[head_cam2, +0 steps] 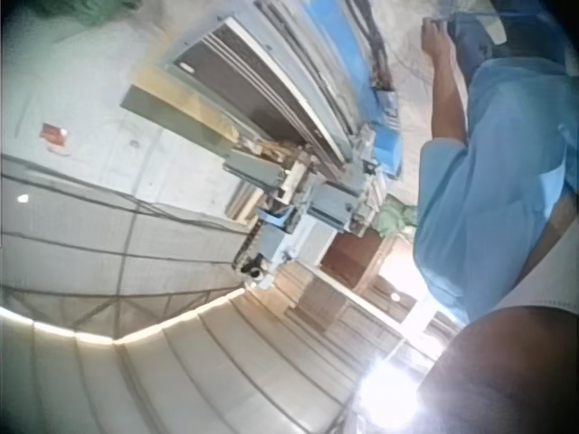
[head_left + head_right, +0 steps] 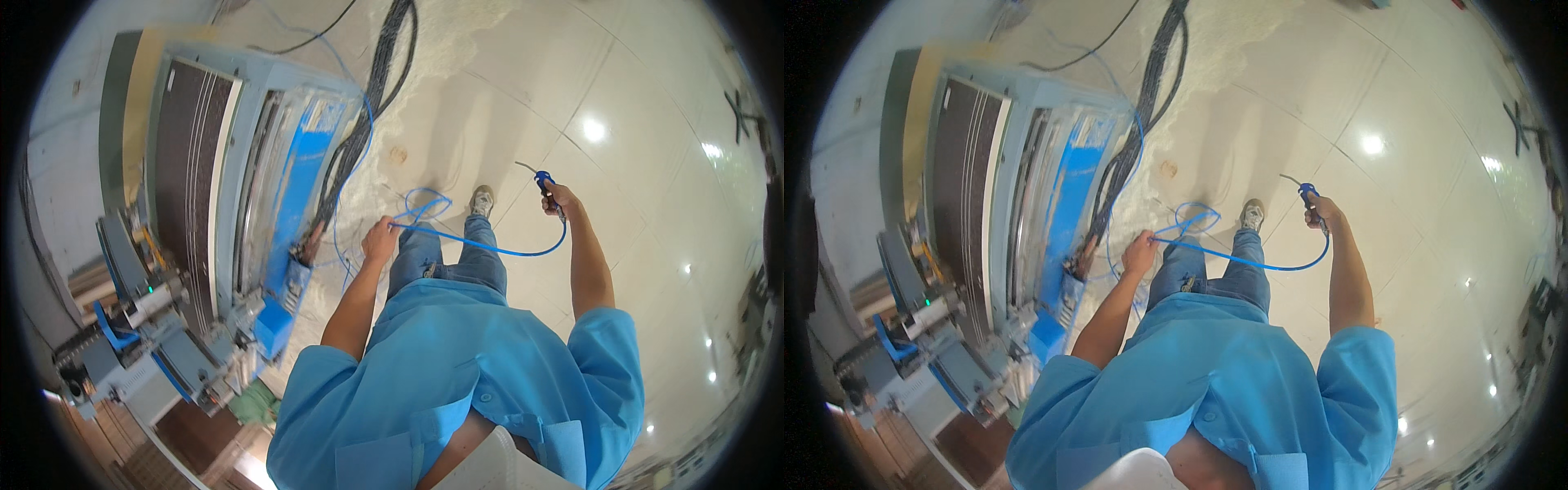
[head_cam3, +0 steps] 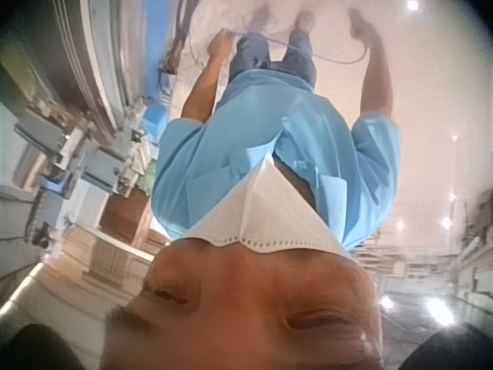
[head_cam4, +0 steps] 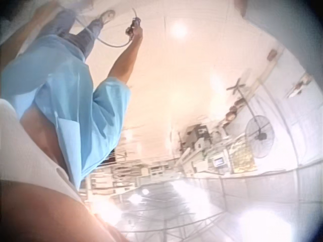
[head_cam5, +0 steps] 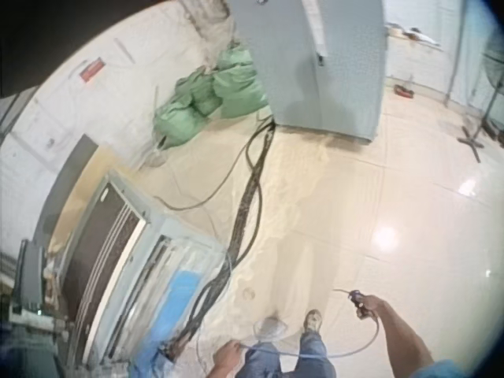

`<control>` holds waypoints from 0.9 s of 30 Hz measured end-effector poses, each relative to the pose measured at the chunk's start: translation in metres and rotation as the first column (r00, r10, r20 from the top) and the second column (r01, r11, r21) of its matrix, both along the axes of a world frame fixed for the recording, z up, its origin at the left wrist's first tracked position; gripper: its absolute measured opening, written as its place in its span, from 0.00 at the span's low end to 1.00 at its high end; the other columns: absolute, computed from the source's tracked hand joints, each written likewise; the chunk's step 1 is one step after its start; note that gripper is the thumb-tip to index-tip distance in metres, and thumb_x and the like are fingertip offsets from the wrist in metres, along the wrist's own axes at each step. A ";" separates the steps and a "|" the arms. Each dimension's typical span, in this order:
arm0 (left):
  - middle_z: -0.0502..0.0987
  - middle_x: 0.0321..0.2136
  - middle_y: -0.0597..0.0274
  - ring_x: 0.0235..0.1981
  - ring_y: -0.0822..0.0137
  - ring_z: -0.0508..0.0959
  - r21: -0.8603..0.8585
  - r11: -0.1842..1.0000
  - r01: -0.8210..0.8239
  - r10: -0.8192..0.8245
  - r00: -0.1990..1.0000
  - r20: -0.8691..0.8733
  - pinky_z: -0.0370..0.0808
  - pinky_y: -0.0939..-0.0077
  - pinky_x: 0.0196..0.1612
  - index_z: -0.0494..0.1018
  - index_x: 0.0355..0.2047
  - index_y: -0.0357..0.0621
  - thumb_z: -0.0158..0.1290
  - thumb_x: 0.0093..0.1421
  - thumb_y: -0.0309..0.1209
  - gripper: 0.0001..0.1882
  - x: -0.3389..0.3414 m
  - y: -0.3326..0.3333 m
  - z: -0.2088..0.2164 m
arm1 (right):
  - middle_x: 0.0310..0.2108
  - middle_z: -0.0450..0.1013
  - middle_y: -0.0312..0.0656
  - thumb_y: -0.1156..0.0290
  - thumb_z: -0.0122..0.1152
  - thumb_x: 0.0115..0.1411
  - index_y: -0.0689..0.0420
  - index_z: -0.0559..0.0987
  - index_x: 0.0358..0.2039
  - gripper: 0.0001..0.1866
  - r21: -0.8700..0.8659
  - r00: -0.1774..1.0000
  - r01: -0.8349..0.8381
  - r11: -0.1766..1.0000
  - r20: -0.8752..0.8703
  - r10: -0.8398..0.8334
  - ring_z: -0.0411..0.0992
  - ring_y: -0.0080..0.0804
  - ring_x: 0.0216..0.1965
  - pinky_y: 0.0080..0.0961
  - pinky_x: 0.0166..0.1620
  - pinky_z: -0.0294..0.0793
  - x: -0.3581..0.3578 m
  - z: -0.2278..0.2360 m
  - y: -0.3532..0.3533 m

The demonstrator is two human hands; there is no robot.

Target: The person uses a blue air gun to blow dust and debris from the floor and the surfaces of large industrial machines. They also measure a machine with a tape measure and place a paper label on it.

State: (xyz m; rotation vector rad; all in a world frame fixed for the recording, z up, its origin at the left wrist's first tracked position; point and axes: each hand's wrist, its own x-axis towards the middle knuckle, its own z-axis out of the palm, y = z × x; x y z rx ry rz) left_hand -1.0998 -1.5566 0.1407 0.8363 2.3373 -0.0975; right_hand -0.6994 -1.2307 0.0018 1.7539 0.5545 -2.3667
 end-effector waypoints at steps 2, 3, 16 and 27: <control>0.81 0.42 0.55 0.45 0.46 0.79 0.040 0.996 -0.078 0.079 0.996 -0.031 0.74 0.52 0.44 0.71 0.46 0.54 0.53 0.63 0.49 0.17 -0.005 -0.010 -0.006 | 0.19 0.71 0.41 0.48 0.51 0.69 0.57 0.70 0.33 0.22 0.002 0.993 -0.017 1.000 0.118 0.017 0.71 0.32 0.17 0.30 0.23 0.74 -0.019 -0.001 0.009; 0.80 0.43 0.55 0.45 0.46 0.79 0.053 0.989 -0.139 0.142 0.989 -0.050 0.74 0.51 0.44 0.71 0.46 0.54 0.54 0.63 0.48 0.17 -0.010 -0.016 -0.011 | 0.19 0.71 0.41 0.48 0.50 0.69 0.56 0.70 0.33 0.22 0.031 0.992 -0.028 0.999 0.128 0.024 0.71 0.32 0.18 0.29 0.23 0.74 -0.029 -0.002 0.017; 0.80 0.39 0.51 0.44 0.46 0.79 0.085 0.975 -0.204 0.173 0.946 0.275 0.75 0.52 0.43 0.72 0.44 0.53 0.58 0.60 0.47 0.18 -0.047 0.020 -0.084 | 0.20 0.72 0.39 0.46 0.51 0.69 0.55 0.70 0.38 0.22 0.266 0.976 -0.208 0.941 0.117 0.182 0.73 0.28 0.19 0.29 0.25 0.77 -0.132 0.094 0.099; 0.80 0.40 0.55 0.47 0.50 0.79 0.222 0.954 -0.202 0.160 0.968 0.196 0.75 0.53 0.46 0.72 0.45 0.56 0.57 0.58 0.42 0.16 -0.100 0.081 -0.067 | 0.22 0.72 0.49 0.48 0.53 0.68 0.61 0.66 0.42 0.25 0.074 0.917 -0.303 0.950 0.293 0.270 0.76 0.43 0.21 0.44 0.25 0.80 -0.109 0.034 0.140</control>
